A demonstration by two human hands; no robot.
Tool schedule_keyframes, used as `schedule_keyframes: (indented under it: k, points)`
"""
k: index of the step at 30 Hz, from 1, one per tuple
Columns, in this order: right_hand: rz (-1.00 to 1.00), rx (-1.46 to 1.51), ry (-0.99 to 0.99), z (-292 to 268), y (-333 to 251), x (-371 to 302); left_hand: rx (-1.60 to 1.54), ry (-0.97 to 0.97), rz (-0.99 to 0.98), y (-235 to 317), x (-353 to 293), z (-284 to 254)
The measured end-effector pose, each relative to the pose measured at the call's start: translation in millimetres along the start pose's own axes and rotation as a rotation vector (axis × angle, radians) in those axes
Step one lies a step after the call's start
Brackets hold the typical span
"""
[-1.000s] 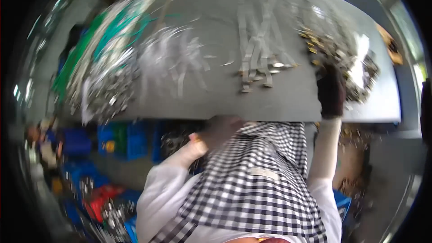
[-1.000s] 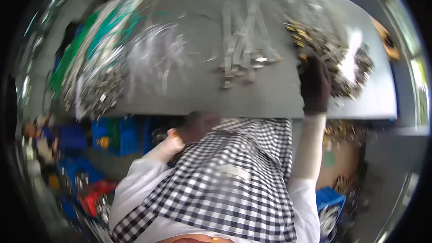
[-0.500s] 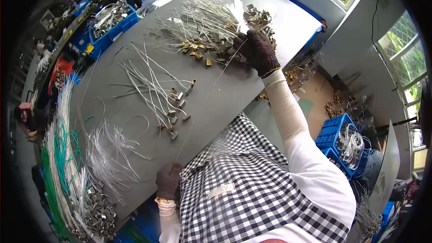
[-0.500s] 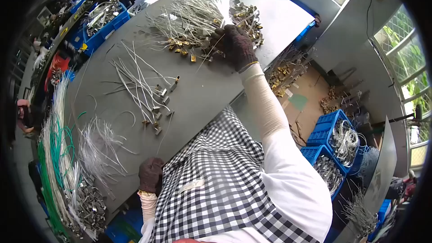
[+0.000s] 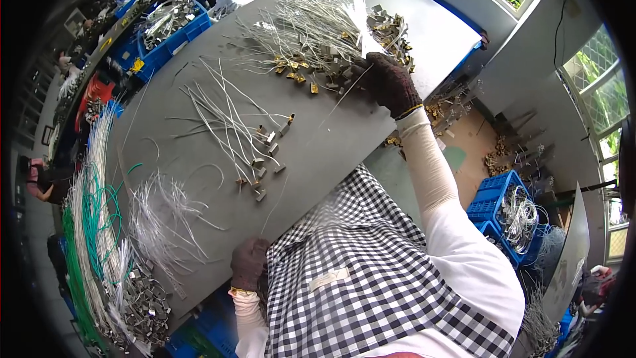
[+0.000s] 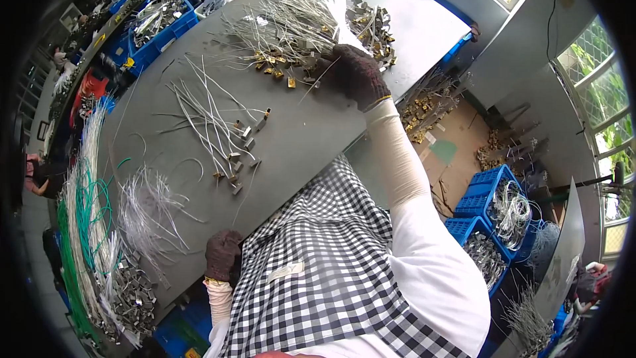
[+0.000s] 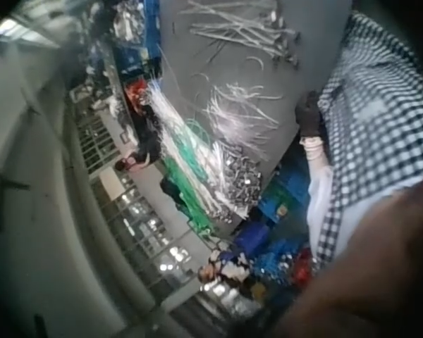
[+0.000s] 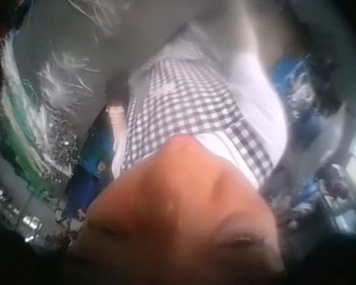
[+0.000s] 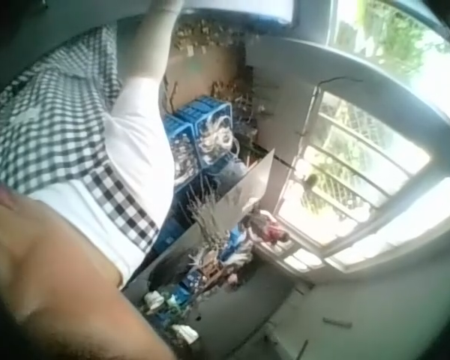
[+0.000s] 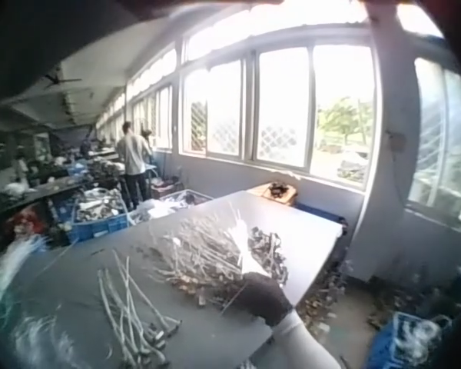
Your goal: The person groups sets of wires and feeds them into protective plastic tubing by hand to assemble wire harnesses.
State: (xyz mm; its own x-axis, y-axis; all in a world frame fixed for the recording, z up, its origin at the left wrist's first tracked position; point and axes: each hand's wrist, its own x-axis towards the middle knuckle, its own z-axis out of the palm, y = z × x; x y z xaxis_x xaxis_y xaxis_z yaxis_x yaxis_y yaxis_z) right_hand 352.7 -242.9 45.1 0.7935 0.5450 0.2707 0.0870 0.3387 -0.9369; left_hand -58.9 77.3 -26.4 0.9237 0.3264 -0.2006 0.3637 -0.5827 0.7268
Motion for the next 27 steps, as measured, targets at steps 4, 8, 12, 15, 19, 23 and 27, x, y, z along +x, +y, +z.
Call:
schedule_keyframes:
  k: [4,8,12,15,19,23,27]
  points:
    - [-0.140,-1.027,0.033,7.2,-10.3,-8.8,-0.063,-0.002,-0.057,-14.9,-1.3,0.0]
    - [-0.018,-0.625,0.131,4.7,-1.8,-6.2,-0.060,0.003,-0.069,-9.9,-0.3,-2.2]
    - [-0.266,-0.902,0.167,5.6,0.8,-13.1,-0.063,0.012,-0.041,-7.7,-3.5,-3.3]
    - [0.010,0.136,0.265,4.3,18.8,-10.3,-0.068,-0.016,0.012,-0.2,-4.9,-5.2]
    - [0.084,0.926,0.333,-4.8,41.1,-6.3,-0.051,-0.015,0.059,10.6,-7.9,-4.0]
    - [0.137,0.897,0.607,21.6,31.4,-6.5,0.062,0.009,0.095,18.1,-11.1,-1.4]
    - [0.131,0.824,0.527,18.3,36.5,-3.8,0.108,0.010,0.126,17.3,-13.6,0.3]
